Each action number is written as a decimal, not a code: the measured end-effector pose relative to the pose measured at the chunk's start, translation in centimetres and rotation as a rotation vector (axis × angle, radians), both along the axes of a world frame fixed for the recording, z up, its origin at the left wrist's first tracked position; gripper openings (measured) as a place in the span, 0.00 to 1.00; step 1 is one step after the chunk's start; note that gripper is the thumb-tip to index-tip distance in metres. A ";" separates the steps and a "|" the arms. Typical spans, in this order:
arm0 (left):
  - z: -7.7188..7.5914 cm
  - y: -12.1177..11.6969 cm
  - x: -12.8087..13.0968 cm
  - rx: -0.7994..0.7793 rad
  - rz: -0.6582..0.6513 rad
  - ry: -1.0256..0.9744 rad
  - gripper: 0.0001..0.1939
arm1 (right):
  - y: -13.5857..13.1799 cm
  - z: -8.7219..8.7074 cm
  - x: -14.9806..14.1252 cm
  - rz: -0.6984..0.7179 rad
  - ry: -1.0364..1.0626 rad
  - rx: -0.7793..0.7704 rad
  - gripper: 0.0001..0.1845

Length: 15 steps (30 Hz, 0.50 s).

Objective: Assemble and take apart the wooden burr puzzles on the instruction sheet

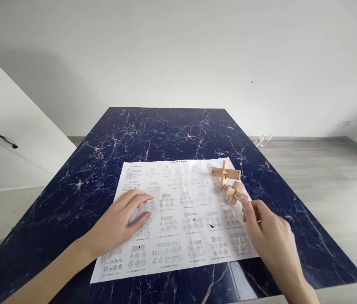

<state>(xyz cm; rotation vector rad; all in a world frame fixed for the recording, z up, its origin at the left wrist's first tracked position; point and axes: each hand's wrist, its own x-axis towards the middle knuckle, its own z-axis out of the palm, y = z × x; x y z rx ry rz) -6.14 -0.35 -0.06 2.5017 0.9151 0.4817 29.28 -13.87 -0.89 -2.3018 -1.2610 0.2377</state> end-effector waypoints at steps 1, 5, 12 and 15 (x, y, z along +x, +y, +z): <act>0.1 0.0 0.0 -0.002 0.004 -0.004 0.15 | -0.4 0.1 -0.8 0.016 0.028 0.028 0.31; 0.4 0.5 0.0 -0.044 0.014 -0.021 0.14 | -1.5 0.1 -4.3 0.186 0.160 0.109 0.27; 1.3 4.4 -0.4 -0.026 0.003 0.088 0.16 | -0.5 0.3 -7.2 0.350 0.229 0.134 0.25; 1.1 6.3 -0.9 0.099 0.084 0.151 0.16 | -0.1 0.1 -7.6 0.349 0.226 0.133 0.25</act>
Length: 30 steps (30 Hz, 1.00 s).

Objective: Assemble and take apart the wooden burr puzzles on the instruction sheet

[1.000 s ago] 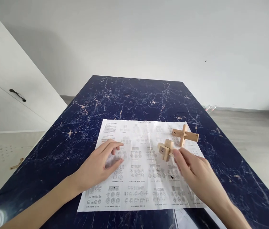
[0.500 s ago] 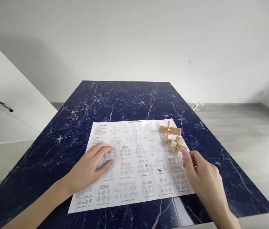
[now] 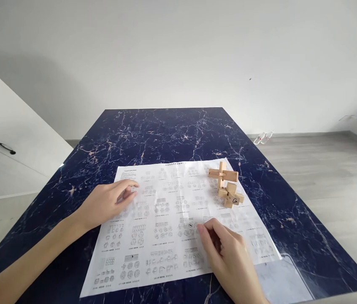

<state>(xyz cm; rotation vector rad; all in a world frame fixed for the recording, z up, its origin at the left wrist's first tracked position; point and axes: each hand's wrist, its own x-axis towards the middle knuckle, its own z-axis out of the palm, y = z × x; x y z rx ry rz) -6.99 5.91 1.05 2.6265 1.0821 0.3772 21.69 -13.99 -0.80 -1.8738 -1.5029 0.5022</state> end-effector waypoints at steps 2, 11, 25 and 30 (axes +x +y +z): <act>-0.5 0.8 -0.4 0.070 0.067 0.005 0.15 | 0.1 -0.3 -0.2 -0.001 -0.005 0.013 0.25; -1.1 0.8 -1.0 0.041 0.116 -0.051 0.15 | 0.1 -1.2 -0.7 0.025 -0.062 0.033 0.22; -1.2 1.0 -1.0 0.039 0.117 -0.053 0.15 | 0.1 -1.3 -0.6 0.028 -0.069 0.037 0.22; -1.2 1.0 -1.0 0.027 0.119 -0.053 0.15 | 0.1 -1.3 -0.6 0.020 -0.065 0.033 0.22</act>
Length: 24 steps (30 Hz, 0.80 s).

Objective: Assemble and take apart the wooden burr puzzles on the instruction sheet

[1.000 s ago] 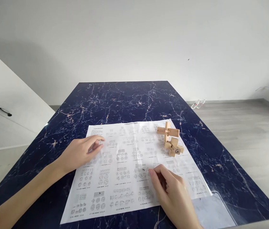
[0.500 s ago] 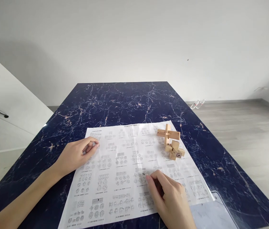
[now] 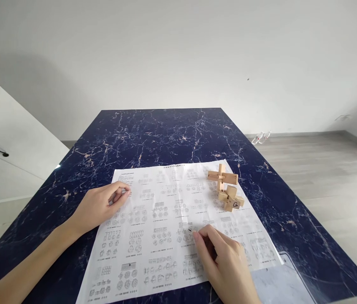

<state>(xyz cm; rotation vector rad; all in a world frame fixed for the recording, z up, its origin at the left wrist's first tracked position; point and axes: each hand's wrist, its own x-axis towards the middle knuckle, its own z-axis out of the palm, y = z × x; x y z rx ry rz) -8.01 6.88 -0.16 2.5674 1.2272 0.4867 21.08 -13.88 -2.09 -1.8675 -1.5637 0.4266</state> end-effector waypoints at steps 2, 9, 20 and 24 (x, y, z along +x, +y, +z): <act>0.0 0.0 0.0 -0.001 -0.002 0.002 0.15 | 0.0 0.0 0.0 0.006 0.000 -0.010 0.22; 0.2 -0.1 0.1 0.016 -0.015 -0.002 0.14 | -0.1 0.0 0.2 0.012 0.004 -0.032 0.21; -0.4 0.1 -0.2 -0.003 -0.011 -0.012 0.15 | 0.0 -0.2 0.1 -0.004 0.010 -0.008 0.22; -0.4 0.1 -0.3 -0.011 -0.009 -0.010 0.15 | 0.0 -0.1 -0.1 -0.007 0.014 -0.012 0.22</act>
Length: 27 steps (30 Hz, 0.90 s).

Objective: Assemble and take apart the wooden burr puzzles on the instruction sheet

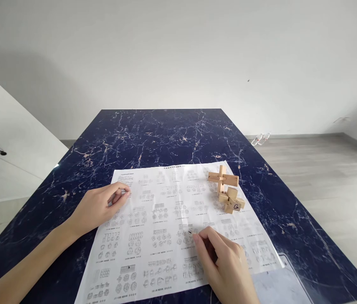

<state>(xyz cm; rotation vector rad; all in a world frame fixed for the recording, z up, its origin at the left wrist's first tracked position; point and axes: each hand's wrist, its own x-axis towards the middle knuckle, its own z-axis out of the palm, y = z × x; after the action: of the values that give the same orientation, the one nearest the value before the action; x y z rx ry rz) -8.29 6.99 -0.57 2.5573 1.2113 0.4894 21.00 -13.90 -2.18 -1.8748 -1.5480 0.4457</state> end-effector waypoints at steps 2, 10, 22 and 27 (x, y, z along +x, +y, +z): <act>0.0 0.0 0.0 0.001 0.001 -0.003 0.15 | 0.0 -0.1 0.0 0.001 -0.003 0.000 0.22; 0.0 0.0 0.0 0.025 -0.012 -0.007 0.15 | 0.0 -0.5 0.0 -0.015 -0.015 0.006 0.23; -0.2 -0.1 -0.1 0.029 -0.026 -0.014 0.15 | -0.2 -1.0 0.7 0.033 -0.008 -0.015 0.22; -0.1 -0.1 0.0 0.028 -0.024 -0.018 0.15 | 0.0 -0.3 0.0 -0.020 -0.001 -0.027 0.24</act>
<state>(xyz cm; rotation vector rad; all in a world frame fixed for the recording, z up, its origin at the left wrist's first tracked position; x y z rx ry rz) -8.34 6.88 -0.66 2.5822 1.1738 0.5273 21.00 -13.94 -2.52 -1.9096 -1.5299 0.4596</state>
